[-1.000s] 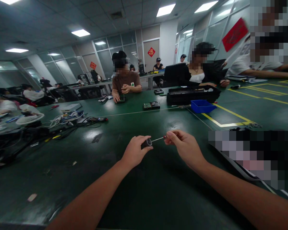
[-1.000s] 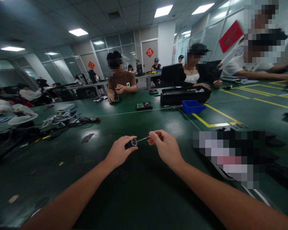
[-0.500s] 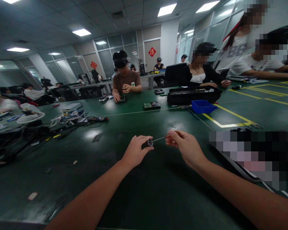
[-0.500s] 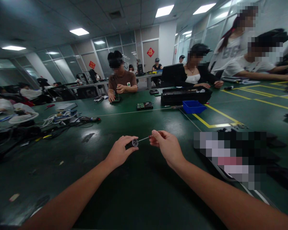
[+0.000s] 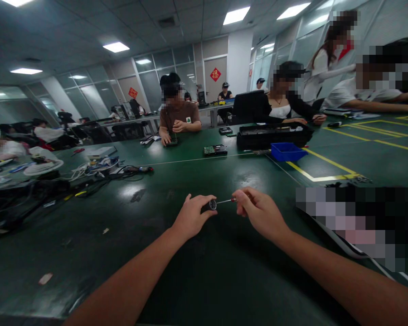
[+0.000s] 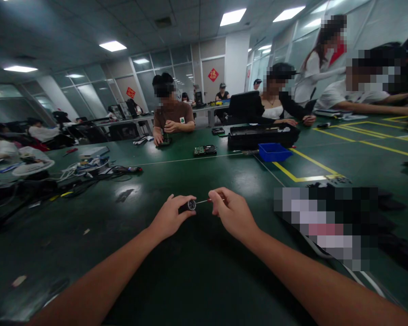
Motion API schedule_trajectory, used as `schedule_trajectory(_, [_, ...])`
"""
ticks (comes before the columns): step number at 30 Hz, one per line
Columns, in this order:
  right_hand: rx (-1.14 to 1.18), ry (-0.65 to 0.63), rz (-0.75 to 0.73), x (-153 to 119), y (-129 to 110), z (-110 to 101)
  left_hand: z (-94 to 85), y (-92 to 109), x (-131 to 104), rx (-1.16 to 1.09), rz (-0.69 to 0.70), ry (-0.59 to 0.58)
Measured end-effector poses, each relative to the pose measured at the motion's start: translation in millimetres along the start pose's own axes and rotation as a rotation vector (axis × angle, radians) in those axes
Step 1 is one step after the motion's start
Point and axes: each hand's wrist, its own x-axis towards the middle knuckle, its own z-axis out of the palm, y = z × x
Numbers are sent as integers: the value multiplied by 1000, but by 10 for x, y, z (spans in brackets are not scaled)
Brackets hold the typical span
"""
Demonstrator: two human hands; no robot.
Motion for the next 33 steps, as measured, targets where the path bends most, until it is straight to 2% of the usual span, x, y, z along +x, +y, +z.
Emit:
schedule_trajectory(3, [-45,31,22,2,-12,8,6,0,-3,-6,4,-6])
schedule_trajectory(7, [-8,45,-36,0,16,17,-14,-1,-4,-10,-14,13])
schedule_trajectory(11, [-16,-4,1,-2,36,17,-28,1,-4,3,-16,16])
schedule_trajectory(14, [7,34,16,5,45,30,-31,6,0,28,-12,10])
schedule_trajectory(20, [337,105,121,92,91,45,-59,30,11,44,3,24])
schedule_trajectory(25, [707,105,320,173,120,5,-48,23,28,78,57,45])
schedule_trajectory(29, [643,210,293,180,156,14,-11,-22,38,109,15,-39])
schedule_trajectory(33, [453,226,202,164,190,23,5,-39,41,82,7,-23])
